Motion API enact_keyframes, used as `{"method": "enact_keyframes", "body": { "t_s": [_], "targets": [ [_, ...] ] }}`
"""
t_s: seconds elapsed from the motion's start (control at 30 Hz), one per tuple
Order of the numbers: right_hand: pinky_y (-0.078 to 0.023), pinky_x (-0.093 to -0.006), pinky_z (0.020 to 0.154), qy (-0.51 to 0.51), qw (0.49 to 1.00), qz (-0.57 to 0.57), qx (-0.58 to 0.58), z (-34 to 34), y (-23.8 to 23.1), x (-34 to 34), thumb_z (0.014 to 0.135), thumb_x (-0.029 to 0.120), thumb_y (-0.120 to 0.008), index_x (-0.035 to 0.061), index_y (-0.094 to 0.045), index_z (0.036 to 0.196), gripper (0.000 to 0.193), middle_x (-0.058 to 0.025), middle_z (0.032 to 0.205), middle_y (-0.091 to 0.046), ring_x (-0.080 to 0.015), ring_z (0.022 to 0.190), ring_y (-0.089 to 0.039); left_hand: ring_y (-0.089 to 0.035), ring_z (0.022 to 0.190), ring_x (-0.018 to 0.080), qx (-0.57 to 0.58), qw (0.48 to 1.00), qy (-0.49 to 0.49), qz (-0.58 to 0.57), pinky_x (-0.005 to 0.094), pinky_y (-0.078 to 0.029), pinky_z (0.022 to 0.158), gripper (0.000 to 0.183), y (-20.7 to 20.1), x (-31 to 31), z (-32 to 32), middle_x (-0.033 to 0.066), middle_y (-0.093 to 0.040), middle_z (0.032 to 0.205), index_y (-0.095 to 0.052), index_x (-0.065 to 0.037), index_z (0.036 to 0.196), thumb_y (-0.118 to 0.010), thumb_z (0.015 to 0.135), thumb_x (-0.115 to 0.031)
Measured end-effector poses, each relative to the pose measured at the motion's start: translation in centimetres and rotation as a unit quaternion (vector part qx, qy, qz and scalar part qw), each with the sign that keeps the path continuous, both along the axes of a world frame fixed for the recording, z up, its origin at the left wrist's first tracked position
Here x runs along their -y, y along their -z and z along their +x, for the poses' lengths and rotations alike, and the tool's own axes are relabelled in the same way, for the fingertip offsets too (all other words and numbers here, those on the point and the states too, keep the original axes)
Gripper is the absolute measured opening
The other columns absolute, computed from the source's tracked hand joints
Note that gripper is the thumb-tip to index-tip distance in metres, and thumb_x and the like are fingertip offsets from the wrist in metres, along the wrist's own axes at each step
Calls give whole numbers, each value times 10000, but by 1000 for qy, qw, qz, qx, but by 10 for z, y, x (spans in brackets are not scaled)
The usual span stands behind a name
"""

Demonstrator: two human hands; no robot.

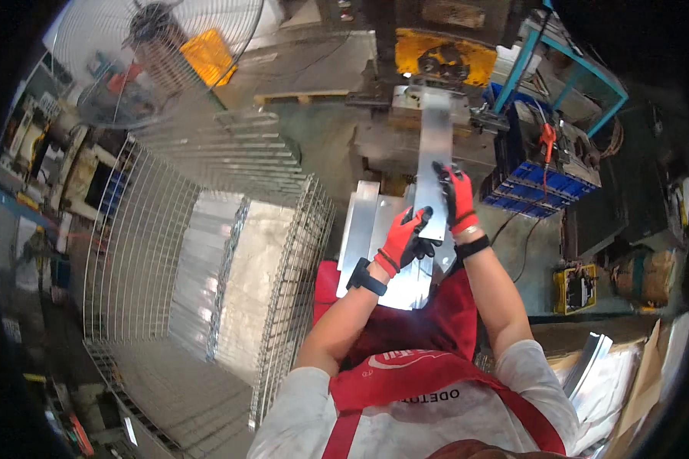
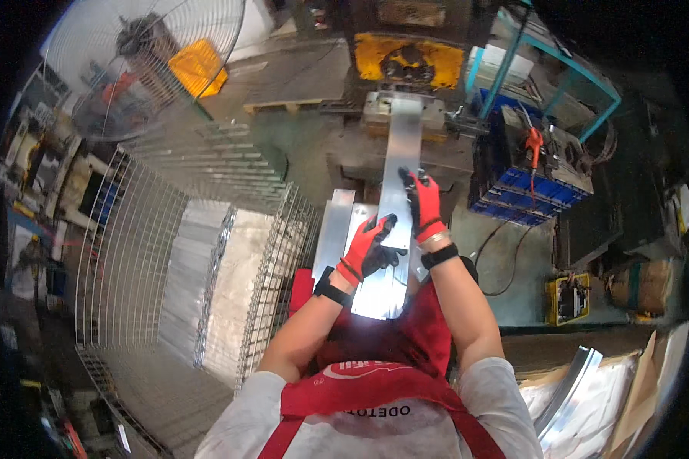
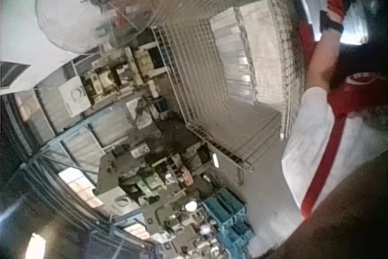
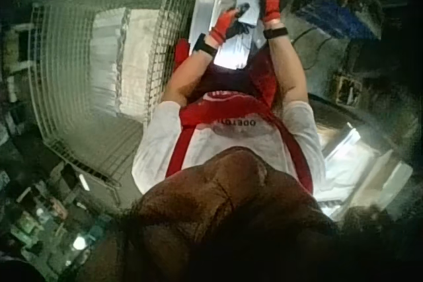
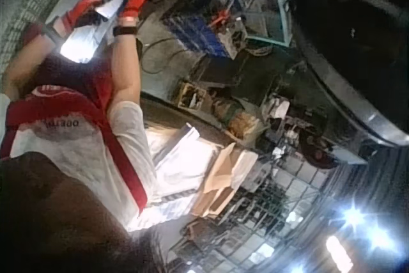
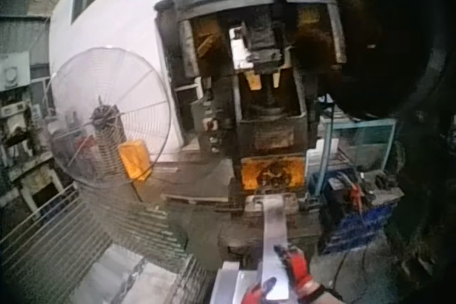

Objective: Operating a metal press to bend steel strips and then organizing the finished parts into a wire storage cage.

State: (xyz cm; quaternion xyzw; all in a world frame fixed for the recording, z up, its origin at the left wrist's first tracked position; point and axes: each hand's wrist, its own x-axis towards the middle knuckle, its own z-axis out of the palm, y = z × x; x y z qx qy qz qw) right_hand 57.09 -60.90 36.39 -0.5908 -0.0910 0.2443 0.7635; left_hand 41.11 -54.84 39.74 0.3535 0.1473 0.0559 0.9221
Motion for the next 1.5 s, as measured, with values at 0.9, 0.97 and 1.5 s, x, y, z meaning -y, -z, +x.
{"method": "enact_keyframes", "body": {
  "t_s": [0.9, 0.97, 1.5],
  "targets": [
    [-431, -314, 774, -204, 969, -130, 45, -92, 78, 90, 807, 349, -534, 13, -472, 1115, 460, -121, 975, -573, -204, 887, -554, -496, 948, 329, -393, 504, 88, 764, 379, -428, 785, 761, 86, -38, -139, 209, -506, 1013, -458, 18, 1021, -655, 546, -544],
    [-432, -329, 759, -140, 891, -346, 257, -97, 71, 89, 763, 391, -564, 26, -451, 1137, 535, -137, 973, -566, -233, 891, -550, -492, 967, 331, -395, 471, 75, 785, 377, -425, 800, 796, 104, -40, -139, 218, -499, 1040, -454, 31, 1039, -648, 547, -563],
    [-425, -375, 822, -218, 681, -652, 253, -93, 82, 50, 631, 497, -628, -33, -211, 1287, 942, -231, 1128, -460, -321, 1012, -503, -572, 783, 317, -362, 489, 64, 791, 396, -440, 715, 655, 47, -23, -127, 190, -582, 848, -434, 7, 1085, -511, 711, -525]
  ]
}}
